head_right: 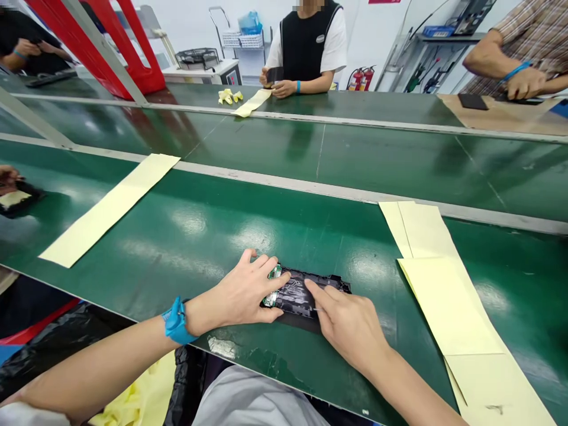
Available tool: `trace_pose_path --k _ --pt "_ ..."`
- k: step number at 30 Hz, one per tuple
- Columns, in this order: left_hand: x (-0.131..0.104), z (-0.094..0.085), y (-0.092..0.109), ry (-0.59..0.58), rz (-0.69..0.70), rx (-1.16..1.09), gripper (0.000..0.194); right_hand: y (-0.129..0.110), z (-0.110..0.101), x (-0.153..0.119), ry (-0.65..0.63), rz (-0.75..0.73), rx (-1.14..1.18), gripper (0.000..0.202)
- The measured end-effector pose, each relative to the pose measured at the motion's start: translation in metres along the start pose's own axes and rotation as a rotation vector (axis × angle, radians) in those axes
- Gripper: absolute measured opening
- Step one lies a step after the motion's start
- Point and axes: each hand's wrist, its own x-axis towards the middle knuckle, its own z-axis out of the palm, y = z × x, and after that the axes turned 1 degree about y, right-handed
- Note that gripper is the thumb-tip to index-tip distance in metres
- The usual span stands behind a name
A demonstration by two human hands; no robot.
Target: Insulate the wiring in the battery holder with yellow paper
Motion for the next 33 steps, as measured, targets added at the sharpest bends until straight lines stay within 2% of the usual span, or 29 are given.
trace_pose_path --k 6,13,19,25,30,33 --pt "0.001 -0.003 0.001 0.002 0.004 0.028 0.056 -0.013 0.003 0.035 -0.264 -0.002 -0.084 0.041" --pt "-0.003 0.005 0.001 0.021 -0.058 -0.098 0.058 -0.015 -0.009 0.053 -0.394 -0.107 -0.161 0.035" --pt "-0.008 0.008 0.001 0.053 -0.132 -0.214 0.066 -0.011 -0.008 0.054 -0.367 -0.099 -0.121 0.035" --pt "-0.006 0.006 0.001 0.031 -0.133 -0.223 0.058 -0.007 0.000 0.043 -0.334 0.014 0.011 0.041" --pt "-0.004 0.004 0.000 0.010 -0.123 -0.214 0.051 -0.005 0.001 0.042 -0.330 0.045 0.069 0.041" --pt "-0.003 0.001 -0.001 -0.009 -0.120 -0.214 0.051 -0.005 0.002 0.043 -0.303 0.134 0.136 0.038"
